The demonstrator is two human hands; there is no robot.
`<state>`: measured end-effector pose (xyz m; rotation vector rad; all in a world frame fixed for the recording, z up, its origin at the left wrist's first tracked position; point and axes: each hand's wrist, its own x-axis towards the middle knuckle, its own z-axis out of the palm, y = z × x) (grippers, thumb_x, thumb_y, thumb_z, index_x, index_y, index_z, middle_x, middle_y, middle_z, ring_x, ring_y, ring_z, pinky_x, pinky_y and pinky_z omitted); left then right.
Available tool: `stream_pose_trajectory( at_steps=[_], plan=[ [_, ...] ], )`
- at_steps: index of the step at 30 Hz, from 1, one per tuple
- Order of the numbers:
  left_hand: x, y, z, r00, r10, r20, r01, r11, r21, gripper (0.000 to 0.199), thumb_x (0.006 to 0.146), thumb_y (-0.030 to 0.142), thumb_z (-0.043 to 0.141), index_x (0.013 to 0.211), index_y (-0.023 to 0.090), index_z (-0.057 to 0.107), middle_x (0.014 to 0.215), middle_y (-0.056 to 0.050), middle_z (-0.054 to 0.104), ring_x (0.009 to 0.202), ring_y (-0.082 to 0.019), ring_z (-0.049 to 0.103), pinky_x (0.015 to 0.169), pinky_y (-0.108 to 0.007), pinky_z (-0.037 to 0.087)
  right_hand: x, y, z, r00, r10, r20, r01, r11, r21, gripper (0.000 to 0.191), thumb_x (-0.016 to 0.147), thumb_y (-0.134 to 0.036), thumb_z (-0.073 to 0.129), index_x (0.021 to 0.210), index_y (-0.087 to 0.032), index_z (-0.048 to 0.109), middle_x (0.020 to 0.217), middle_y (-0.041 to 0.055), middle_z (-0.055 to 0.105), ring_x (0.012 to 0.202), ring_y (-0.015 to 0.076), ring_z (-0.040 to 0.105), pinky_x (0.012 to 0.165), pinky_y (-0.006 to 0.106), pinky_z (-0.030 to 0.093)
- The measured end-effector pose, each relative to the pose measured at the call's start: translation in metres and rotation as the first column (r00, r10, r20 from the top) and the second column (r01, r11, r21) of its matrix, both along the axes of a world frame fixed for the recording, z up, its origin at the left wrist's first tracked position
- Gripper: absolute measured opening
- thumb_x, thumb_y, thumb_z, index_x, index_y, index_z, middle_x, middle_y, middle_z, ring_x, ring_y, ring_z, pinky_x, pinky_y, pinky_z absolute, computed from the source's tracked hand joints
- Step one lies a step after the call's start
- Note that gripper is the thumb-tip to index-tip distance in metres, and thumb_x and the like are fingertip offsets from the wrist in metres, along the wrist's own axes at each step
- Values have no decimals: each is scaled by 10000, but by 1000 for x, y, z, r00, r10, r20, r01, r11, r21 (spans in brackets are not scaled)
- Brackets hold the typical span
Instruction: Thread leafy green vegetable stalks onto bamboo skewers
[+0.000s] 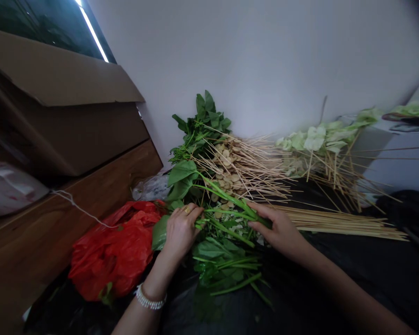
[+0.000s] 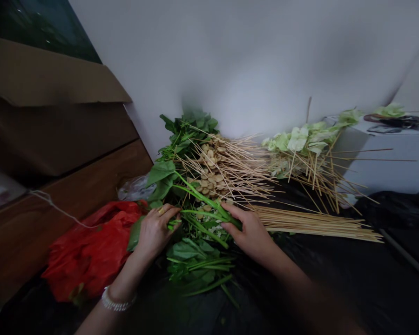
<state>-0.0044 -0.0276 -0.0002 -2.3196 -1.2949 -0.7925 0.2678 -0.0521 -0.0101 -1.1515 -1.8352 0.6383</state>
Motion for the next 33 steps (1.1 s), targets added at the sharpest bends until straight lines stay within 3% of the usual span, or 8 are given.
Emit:
stream_pose_trajectory(
  at_steps=[3, 6, 9, 13, 15, 21, 24, 33],
  plan=[
    [-2, 4, 1, 968, 30, 248, -9, 996, -85, 142, 817, 177, 536, 828, 185, 677, 784, -29, 689, 716, -183, 640, 669, -283, 464, -2, -1, 0, 1000, 29, 5, -28, 999, -31, 478, 846, -298, 604, 1318, -228, 587, 1305, 78, 626, 1188, 265, 601, 1024, 467, 467],
    [-13, 13, 3, 799, 139, 585, -58, 986, -155, 193, 830, 191, 466, 731, 185, 631, 661, 7, 636, 604, -144, 592, 580, -239, 448, -1, 1, -2, 1000, 27, 1, -27, 998, -53, 493, 844, -300, 600, 1328, -205, 576, 1307, 88, 626, 1190, 264, 598, 1027, 463, 462],
    [-21, 18, 4, 710, 181, 680, -158, 983, -96, 215, 856, 218, 460, 714, 190, 618, 669, 6, 631, 657, -154, 577, 632, -255, 454, 0, 2, -4, 1000, 1, -3, -1, 998, -66, 510, 845, -305, 593, 1336, -169, 564, 1305, 108, 626, 1198, 270, 591, 1047, 469, 435],
    [-12, 8, 6, 821, 98, 562, -84, 995, -51, 233, 912, 244, 455, 796, 200, 653, 798, -24, 688, 834, -189, 604, 783, -309, 467, -3, -3, 4, 999, 46, 0, -46, 996, -82, 489, 869, -299, 570, 1342, -174, 557, 1310, 102, 625, 1182, 257, 599, 1028, 432, 451],
    [-2, -1, 7, 859, 43, 510, -18, 998, -55, 216, 927, 226, 440, 845, 195, 638, 774, -20, 673, 753, -174, 614, 717, -291, 473, -6, -8, 10, 995, 103, 4, -102, 989, -107, 468, 904, -297, 520, 1359, -190, 541, 1266, 90, 655, 1132, 241, 627, 991, 412, 480],
    [27, -24, 11, 940, -233, 249, 188, 964, 189, 90, 894, 211, 581, 969, 198, 629, 724, -12, 662, 681, -166, 611, 696, -305, 451, -17, -16, 9, 987, 142, 76, -138, 989, -56, 449, 935, -259, 457, 1377, -213, 521, 1288, 92, 641, 1151, 248, 618, 986, 443, 481],
    [36, -29, 8, 947, -298, 121, 279, 948, 155, 235, 873, 256, 652, 1101, 204, 624, 824, -42, 683, 761, -178, 631, 723, -314, 449, -24, -17, 0, 987, 142, 75, -144, 989, 18, 451, 921, -232, 477, 1369, -213, 530, 1322, 103, 615, 1197, 250, 591, 1018, 453, 461],
    [43, -27, 4, 955, -296, 7, 296, 955, -3, 150, 931, 265, 564, 1044, 188, 624, 961, -77, 685, 842, -207, 566, 739, -341, 450, -30, -18, -8, 994, 101, 51, -106, 990, 95, 451, 923, -218, 466, 1370, -199, 527, 1315, 103, 620, 1200, 246, 593, 1028, 456, 468]
  ],
)
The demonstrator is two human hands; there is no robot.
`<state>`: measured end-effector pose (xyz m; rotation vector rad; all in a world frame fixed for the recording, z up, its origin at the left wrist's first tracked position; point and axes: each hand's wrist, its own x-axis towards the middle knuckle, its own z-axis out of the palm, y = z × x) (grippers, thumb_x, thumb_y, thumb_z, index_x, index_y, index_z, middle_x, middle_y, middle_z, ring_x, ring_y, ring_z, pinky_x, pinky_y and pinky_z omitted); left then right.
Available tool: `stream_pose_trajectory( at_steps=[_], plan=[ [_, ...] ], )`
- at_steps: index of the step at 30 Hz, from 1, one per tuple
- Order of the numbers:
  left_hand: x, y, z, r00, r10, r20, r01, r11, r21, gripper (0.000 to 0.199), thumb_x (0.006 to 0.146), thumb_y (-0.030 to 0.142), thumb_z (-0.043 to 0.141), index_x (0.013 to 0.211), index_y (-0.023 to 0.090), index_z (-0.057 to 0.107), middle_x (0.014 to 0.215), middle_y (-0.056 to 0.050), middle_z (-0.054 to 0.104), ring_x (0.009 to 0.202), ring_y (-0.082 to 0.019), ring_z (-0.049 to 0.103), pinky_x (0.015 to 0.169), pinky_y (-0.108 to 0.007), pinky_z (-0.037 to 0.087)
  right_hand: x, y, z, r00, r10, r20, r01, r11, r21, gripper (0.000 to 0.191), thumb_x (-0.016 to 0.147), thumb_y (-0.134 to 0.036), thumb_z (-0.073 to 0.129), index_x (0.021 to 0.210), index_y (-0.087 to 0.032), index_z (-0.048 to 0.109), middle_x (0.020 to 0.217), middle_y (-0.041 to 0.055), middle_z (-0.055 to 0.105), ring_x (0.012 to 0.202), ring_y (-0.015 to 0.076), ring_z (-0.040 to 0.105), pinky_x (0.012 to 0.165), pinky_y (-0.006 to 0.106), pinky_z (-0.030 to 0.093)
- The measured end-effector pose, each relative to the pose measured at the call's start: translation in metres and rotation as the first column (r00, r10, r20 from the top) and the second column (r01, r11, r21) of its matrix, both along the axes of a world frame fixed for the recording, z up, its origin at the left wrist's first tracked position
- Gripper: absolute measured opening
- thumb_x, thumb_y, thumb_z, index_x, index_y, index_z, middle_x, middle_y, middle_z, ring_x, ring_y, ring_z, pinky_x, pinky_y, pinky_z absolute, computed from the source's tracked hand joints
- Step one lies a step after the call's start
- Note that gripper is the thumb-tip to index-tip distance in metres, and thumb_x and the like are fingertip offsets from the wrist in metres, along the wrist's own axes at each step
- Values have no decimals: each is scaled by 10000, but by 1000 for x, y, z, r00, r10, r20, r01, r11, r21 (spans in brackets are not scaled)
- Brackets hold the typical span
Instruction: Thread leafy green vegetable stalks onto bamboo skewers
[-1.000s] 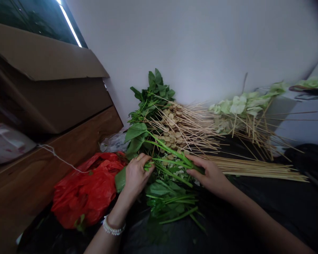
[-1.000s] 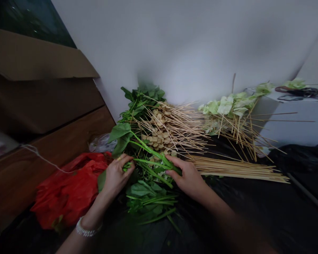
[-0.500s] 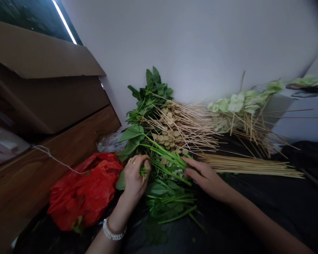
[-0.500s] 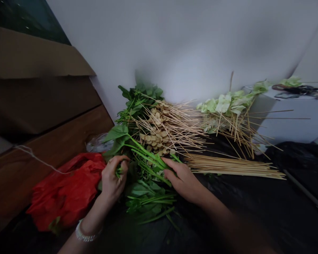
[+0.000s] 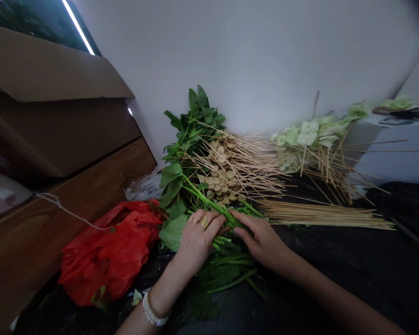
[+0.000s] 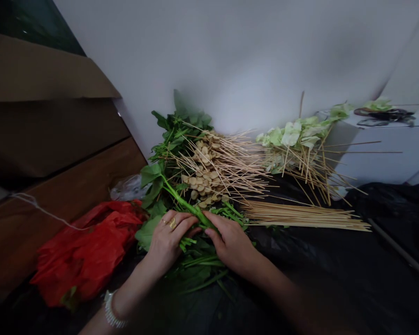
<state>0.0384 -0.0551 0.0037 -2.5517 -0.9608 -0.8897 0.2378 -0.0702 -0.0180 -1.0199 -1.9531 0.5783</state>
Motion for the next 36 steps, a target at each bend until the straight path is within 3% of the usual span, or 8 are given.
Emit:
stream_pose_trajectory(
  at_steps=[5, 9, 15, 21, 24, 27, 31, 36],
  plan=[
    [1, 0, 0, 986, 5, -164, -8, 1000, -13, 191, 957, 250, 502, 1075, 188, 638, 947, -78, 662, 834, -210, 541, 705, -338, 438, -4, -1, -2, 999, -32, 7, 32, 999, 32, 462, 915, -192, 461, 1373, -208, 521, 1307, 100, 626, 1190, 243, 600, 1023, 451, 477],
    [3, 0, -1, 982, -19, -187, 14, 1000, -27, 195, 959, 267, 473, 970, 166, 640, 843, -72, 639, 781, -211, 520, 651, -340, 400, -7, -2, -4, 999, -29, 25, 29, 999, 23, 450, 923, -215, 456, 1366, -185, 526, 1295, 117, 632, 1180, 243, 607, 1018, 434, 485],
    [4, -1, -3, 991, -10, -132, 4, 999, -43, 136, 885, 220, 522, 773, 189, 591, 744, -50, 600, 730, -216, 480, 635, -354, 350, -8, -4, -1, 1000, 29, -8, -29, 1000, 7, 455, 922, -203, 451, 1369, -161, 528, 1297, 123, 629, 1184, 237, 605, 1021, 415, 482],
    [5, -2, 0, 999, -8, 37, 13, 987, -158, 149, 879, 188, 500, 754, 200, 581, 725, -31, 579, 750, -205, 473, 689, -343, 366, -7, -5, 8, 995, 90, -47, -92, 995, -29, 471, 916, -203, 448, 1382, -198, 518, 1298, 96, 631, 1204, 225, 585, 1029, 400, 463],
    [5, -2, 3, 996, -22, 91, 40, 979, -200, 150, 888, 166, 483, 793, 201, 594, 753, -29, 593, 785, -202, 489, 723, -347, 369, -5, -5, 12, 993, 87, -83, -98, 985, -140, 465, 906, -241, 476, 1361, -168, 540, 1035, 92, 728, 966, 230, 677, 857, 369, 542],
    [5, -1, 4, 995, -49, 90, 60, 989, -134, 161, 886, 155, 484, 778, 191, 598, 735, -35, 593, 768, -198, 484, 707, -338, 365, -4, -5, 16, 988, 83, -134, -115, 961, -253, 461, 896, -266, 493, 1339, -156, 554, 776, 35, 701, 681, 185, 633, 640, 302, 518],
    [7, 2, 3, 997, -60, 52, 60, 998, 0, 178, 874, 161, 501, 721, 184, 589, 688, -35, 583, 716, -192, 456, 664, -331, 336, -3, -3, 19, 981, 107, -163, -155, 937, -314, 420, 891, -267, 508, 1292, -171, 588, 729, 8, 645, 657, 157, 566, 629, 279, 452],
    [8, 3, 0, 992, -73, 99, 73, 997, 0, 158, 866, 148, 503, 734, 183, 583, 701, -33, 580, 729, -189, 461, 675, -328, 351, -2, -1, 23, 954, 147, -262, -248, 877, -411, 383, 900, -301, 522, 1251, -171, 602, 655, -25, 554, 573, 117, 459, 529, 235, 344]
  ],
)
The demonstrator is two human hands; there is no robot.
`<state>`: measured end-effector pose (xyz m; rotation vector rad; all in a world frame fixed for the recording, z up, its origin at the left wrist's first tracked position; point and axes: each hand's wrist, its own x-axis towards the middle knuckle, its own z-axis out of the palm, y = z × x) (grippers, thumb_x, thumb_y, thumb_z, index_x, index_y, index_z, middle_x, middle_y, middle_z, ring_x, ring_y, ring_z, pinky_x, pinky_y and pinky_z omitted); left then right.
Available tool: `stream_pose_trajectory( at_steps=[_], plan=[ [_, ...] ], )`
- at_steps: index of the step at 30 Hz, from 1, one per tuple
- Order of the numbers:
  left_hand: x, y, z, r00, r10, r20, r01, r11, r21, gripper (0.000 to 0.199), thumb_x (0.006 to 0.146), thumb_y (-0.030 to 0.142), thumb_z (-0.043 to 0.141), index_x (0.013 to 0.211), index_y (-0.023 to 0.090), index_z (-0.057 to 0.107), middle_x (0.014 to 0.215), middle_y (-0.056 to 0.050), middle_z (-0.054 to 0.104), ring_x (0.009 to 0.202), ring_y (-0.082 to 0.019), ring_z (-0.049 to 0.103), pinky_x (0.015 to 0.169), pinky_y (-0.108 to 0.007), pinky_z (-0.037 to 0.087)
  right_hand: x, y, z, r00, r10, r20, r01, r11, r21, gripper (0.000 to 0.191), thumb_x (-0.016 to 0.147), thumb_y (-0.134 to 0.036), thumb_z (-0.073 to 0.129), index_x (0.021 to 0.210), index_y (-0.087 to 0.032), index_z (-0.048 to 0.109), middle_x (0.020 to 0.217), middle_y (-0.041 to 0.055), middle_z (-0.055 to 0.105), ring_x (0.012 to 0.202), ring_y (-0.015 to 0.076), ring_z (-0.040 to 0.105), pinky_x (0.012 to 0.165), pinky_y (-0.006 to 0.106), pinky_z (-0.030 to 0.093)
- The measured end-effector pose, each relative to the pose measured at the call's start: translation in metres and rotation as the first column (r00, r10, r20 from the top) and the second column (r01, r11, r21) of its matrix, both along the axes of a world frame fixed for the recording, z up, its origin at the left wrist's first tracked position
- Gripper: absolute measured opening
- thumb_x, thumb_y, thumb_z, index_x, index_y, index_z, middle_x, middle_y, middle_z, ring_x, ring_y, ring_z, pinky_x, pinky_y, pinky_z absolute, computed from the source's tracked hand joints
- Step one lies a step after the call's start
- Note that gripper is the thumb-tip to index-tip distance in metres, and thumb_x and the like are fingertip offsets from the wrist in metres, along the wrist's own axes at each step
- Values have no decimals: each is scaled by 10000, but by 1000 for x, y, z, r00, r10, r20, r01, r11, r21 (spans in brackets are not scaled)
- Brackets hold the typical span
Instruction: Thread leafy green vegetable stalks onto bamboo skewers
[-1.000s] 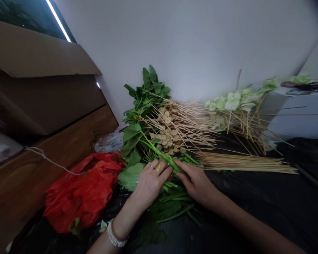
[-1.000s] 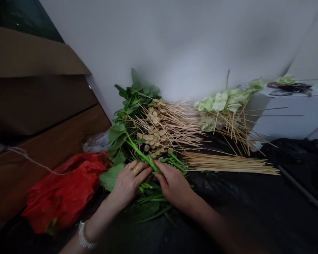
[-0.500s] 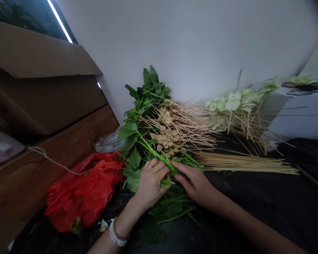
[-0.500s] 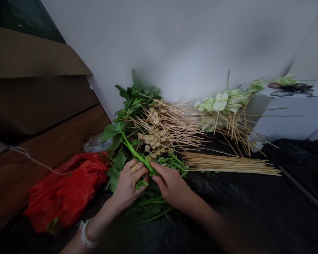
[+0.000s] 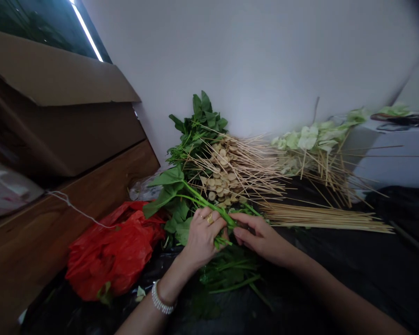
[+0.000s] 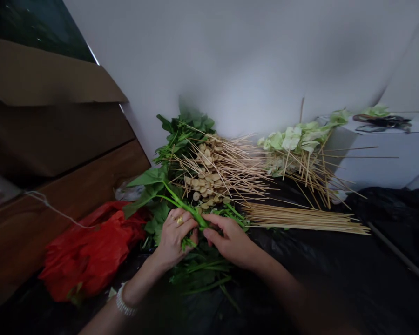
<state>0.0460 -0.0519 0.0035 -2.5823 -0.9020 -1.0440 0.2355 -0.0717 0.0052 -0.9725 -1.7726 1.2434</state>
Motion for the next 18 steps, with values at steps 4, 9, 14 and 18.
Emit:
stream_pose_trajectory(
  at_steps=[4, 9, 14, 18],
  plan=[
    [-1, -1, 0, 998, -23, 51, 25, 999, -38, 157, 878, 144, 482, 762, 187, 579, 712, -30, 569, 744, -189, 468, 700, -329, 374, -1, -1, 4, 997, 28, -75, -32, 998, -53, 374, 899, -372, 547, 1193, -150, 608, 635, -38, 508, 543, 100, 410, 494, 225, 301],
    [5, -2, 2, 998, -20, 62, 20, 1000, 6, 180, 876, 137, 478, 721, 186, 555, 681, -29, 555, 708, -185, 451, 667, -323, 367, -11, 2, 2, 997, -22, -76, 17, 997, -70, 388, 908, -466, 533, 1115, -150, 620, 574, -59, 441, 511, 96, 382, 475, 225, 288],
    [-3, 5, 6, 1000, 25, -12, -23, 995, 99, 181, 854, 147, 489, 686, 195, 540, 673, -30, 545, 692, -193, 450, 640, -329, 358, -6, 7, 2, 992, -106, -73, 101, 993, -67, 336, 865, -465, 567, 990, -170, 668, 603, -45, 453, 521, 91, 391, 473, 211, 313],
    [-37, 17, 9, 940, 263, 217, -283, 957, 68, 211, 862, 106, 440, 695, 207, 522, 677, -25, 519, 699, -198, 469, 667, -329, 394, 27, 14, 8, 956, -255, -147, 226, 956, -186, 480, 815, -576, 566, 965, -133, 676, 455, -97, 281, 397, 65, 231, 387, 200, 166]
  ],
)
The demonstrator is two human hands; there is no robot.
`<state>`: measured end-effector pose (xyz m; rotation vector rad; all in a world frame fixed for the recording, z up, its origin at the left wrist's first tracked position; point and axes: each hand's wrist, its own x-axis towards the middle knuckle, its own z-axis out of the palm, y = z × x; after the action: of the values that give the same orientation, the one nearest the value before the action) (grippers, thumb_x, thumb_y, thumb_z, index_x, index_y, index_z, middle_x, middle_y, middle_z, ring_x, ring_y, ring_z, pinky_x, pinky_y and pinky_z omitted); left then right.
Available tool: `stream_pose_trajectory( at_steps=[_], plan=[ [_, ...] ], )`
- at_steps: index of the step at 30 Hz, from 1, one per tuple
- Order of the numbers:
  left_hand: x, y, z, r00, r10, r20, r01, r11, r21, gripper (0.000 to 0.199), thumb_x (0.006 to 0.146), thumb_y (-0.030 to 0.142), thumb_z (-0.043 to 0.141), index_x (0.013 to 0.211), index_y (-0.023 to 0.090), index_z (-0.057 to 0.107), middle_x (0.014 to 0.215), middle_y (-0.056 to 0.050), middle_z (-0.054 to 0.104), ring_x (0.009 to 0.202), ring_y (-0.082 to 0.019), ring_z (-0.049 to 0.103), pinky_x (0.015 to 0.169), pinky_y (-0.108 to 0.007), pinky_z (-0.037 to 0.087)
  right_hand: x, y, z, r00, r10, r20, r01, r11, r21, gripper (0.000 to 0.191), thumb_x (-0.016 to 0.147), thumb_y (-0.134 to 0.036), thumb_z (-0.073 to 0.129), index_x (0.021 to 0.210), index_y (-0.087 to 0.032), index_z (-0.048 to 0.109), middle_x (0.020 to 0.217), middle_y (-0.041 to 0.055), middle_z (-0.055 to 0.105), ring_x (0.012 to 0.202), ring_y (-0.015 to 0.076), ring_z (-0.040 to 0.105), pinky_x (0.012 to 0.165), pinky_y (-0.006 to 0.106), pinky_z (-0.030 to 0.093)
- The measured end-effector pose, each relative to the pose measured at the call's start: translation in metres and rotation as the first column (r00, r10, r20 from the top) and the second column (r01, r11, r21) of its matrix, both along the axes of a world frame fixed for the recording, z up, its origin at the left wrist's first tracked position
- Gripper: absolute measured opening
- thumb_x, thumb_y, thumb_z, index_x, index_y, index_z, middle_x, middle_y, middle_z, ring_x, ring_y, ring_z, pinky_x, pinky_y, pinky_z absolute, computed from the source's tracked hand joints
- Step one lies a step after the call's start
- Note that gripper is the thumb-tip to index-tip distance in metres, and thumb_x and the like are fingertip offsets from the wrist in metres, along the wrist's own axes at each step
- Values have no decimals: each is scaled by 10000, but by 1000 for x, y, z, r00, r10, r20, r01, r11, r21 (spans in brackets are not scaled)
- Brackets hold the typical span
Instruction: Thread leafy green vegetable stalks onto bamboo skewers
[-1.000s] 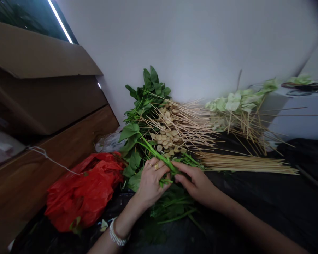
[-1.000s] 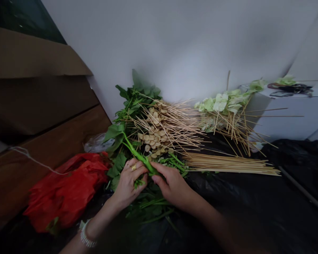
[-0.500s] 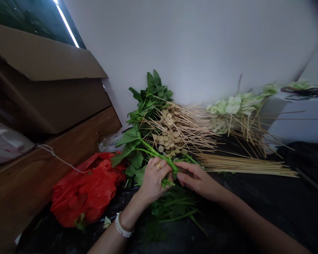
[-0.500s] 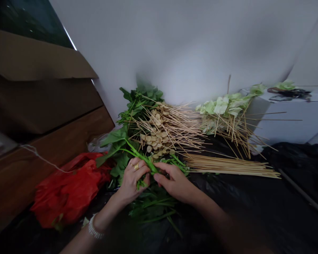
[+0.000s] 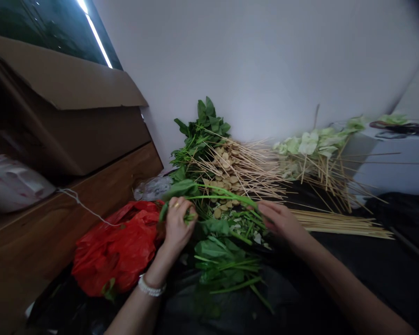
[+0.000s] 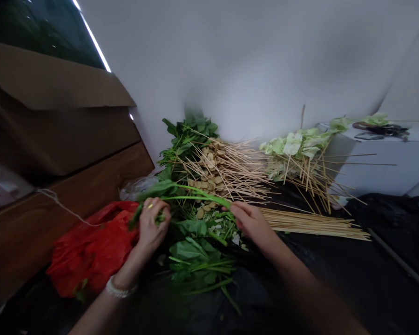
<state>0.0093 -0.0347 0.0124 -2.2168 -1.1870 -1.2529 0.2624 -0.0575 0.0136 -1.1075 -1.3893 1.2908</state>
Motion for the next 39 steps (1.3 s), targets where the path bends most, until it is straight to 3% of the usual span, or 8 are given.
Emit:
stream_pose_trajectory(
  at_steps=[2, 8, 12, 15, 19, 24, 30, 39],
  plan=[
    [-12, 3, -2, 999, 39, 16, -39, 999, -28, 200, 882, 139, 450, 712, 206, 530, 690, -29, 535, 726, -208, 492, 685, -334, 409, 14, 4, 0, 998, -57, -30, 56, 998, -28, 512, 788, -594, 593, 991, -132, 675, 444, -104, 277, 378, 59, 209, 373, 196, 150],
    [-7, 1, -15, 990, -67, 123, 95, 965, -243, 161, 942, 213, 432, 852, 200, 566, 741, -4, 627, 667, -145, 602, 637, -253, 459, 15, 4, -5, 997, -74, -17, 73, 996, -42, 519, 804, -595, 570, 1057, -150, 656, 439, -97, 326, 362, 64, 234, 365, 198, 159],
    [-8, -2, -11, 991, 25, 130, -6, 989, -149, 160, 883, 308, 598, 772, 203, 550, 661, 28, 582, 585, -128, 575, 572, -230, 437, 9, -1, -6, 1000, -31, 3, 31, 999, -43, 514, 853, -573, 520, 1108, -141, 633, 442, -97, 329, 378, 66, 240, 382, 199, 142],
    [-13, -2, -5, 989, 71, 130, -67, 997, -35, 96, 873, 256, 629, 942, 192, 615, 751, 5, 628, 655, -135, 603, 644, -239, 469, 7, -4, -5, 1000, 6, 26, -5, 999, -38, 495, 867, -558, 515, 1104, -139, 631, 462, -93, 328, 400, 67, 250, 395, 203, 140],
    [-18, 4, -4, 990, 136, 27, -136, 991, 12, 315, 917, 206, 551, 1228, 185, 593, 862, -47, 620, 764, -166, 614, 714, -272, 493, 5, -8, -1, 994, 83, 71, -80, 996, -39, 459, 873, -548, 525, 1063, -147, 645, 506, -82, 330, 437, 71, 268, 409, 212, 147],
    [-25, 9, -6, 959, 269, -92, -274, 961, -48, 210, 922, 246, 543, 1069, 205, 687, 955, -76, 591, 740, -168, 596, 602, -258, 463, 6, -11, 2, 988, 132, 79, -127, 990, -69, 437, 886, -538, 522, 1050, -156, 654, 524, -76, 322, 446, 71, 255, 414, 220, 127],
    [-29, 11, -7, 958, 114, -264, -152, 980, -130, 241, 898, 109, 523, 1084, 198, 648, 996, -68, 683, 901, -220, 608, 784, -328, 481, 9, -8, -1, 990, 128, 53, -124, 989, -77, 466, 889, -555, 514, 1075, -151, 652, 487, -84, 334, 418, 69, 244, 407, 212, 143],
    [-30, 12, -3, 906, 113, -407, -175, 978, -117, 296, 812, 67, 589, 1059, 209, 670, 956, -82, 687, 869, -261, 530, 709, -382, 385, 12, -6, -1, 998, 50, 45, -45, 993, -105, 486, 851, -569, 549, 1063, -147, 666, 464, -92, 313, 407, 66, 251, 408, 203, 136]
  ],
)
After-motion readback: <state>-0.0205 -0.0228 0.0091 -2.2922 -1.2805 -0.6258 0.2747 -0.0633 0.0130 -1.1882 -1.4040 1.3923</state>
